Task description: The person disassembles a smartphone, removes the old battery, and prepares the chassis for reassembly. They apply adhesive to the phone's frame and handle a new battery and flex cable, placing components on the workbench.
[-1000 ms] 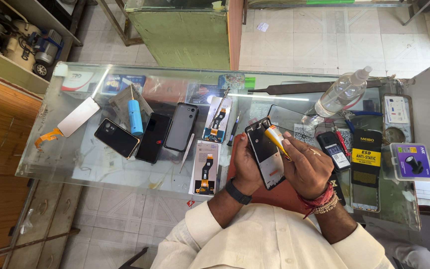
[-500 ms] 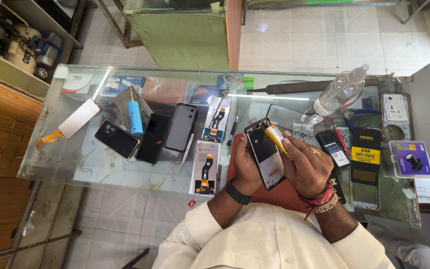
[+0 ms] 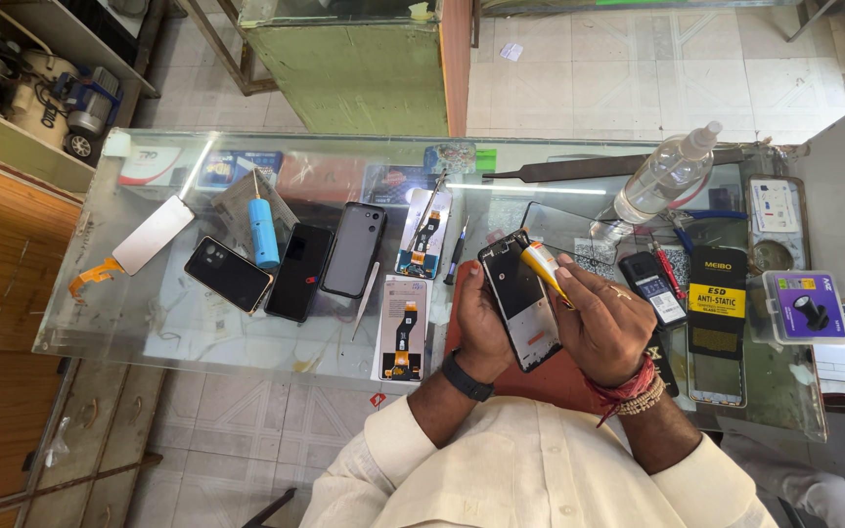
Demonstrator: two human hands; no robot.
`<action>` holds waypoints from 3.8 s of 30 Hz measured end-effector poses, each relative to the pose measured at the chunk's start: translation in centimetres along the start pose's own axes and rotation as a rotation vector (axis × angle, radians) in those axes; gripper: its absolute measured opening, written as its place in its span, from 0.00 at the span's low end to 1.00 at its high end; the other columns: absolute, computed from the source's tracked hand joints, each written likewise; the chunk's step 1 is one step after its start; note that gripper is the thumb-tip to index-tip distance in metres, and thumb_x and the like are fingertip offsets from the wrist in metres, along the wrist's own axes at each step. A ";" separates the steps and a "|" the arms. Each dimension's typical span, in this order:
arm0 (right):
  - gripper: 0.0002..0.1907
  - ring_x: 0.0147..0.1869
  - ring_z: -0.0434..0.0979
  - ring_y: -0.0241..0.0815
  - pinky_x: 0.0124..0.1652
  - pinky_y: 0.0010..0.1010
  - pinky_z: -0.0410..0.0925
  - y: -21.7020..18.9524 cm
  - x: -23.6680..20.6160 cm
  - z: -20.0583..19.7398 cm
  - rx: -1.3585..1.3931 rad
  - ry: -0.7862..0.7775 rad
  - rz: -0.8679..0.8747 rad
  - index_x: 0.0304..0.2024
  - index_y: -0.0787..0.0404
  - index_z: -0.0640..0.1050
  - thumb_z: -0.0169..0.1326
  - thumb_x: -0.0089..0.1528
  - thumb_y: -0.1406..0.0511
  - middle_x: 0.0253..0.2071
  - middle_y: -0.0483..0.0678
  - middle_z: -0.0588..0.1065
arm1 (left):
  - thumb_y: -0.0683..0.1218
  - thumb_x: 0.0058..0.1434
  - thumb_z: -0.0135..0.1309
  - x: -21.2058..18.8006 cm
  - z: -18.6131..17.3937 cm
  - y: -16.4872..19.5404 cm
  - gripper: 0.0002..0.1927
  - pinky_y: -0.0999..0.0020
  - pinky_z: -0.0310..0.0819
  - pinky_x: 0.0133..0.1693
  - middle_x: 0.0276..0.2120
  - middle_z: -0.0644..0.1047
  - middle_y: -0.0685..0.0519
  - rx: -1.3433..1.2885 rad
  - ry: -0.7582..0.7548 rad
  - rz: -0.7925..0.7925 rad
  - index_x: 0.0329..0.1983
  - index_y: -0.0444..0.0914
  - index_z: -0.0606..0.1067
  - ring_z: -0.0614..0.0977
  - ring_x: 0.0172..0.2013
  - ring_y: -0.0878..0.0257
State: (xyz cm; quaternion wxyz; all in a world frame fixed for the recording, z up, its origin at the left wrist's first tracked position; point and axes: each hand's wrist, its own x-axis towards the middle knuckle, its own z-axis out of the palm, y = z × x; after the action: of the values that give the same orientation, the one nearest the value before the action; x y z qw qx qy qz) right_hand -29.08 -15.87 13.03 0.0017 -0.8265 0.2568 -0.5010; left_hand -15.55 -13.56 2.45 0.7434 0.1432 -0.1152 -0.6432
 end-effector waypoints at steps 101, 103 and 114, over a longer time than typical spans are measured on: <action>0.11 0.43 0.86 0.54 0.41 0.39 0.80 0.7 0.1 -2.3 -0.002 0.080 -0.035 0.43 0.75 0.79 0.61 0.58 0.74 0.40 0.63 0.80 | 0.64 0.73 0.31 -1.1 1.7 0.7 0.36 0.51 0.63 0.66 0.65 0.71 0.42 0.130 0.067 0.039 0.70 0.34 0.64 0.73 0.63 0.48; 0.10 0.44 0.86 0.53 0.42 0.39 0.80 0.3 0.6 -2.8 -0.034 0.079 -0.019 0.43 0.74 0.79 0.60 0.59 0.75 0.42 0.63 0.81 | 0.64 0.73 0.33 -0.9 3.0 0.9 0.37 0.52 0.63 0.66 0.65 0.70 0.42 0.159 0.055 0.050 0.73 0.34 0.63 0.72 0.64 0.49; 0.10 0.46 0.87 0.54 0.47 0.40 0.81 -0.1 0.6 -3.1 -0.072 0.113 -0.019 0.45 0.73 0.79 0.59 0.61 0.76 0.43 0.62 0.81 | 0.68 0.70 0.34 -0.4 4.3 0.6 0.41 0.50 0.65 0.63 0.62 0.70 0.41 0.252 0.169 0.049 0.72 0.34 0.62 0.73 0.61 0.48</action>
State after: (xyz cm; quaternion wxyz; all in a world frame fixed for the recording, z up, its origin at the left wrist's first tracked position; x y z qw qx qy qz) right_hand -31.38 -15.25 15.09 -0.0471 -0.7988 0.2664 -0.5373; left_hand -16.58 -13.37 6.68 0.7421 0.2861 -0.1353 -0.5909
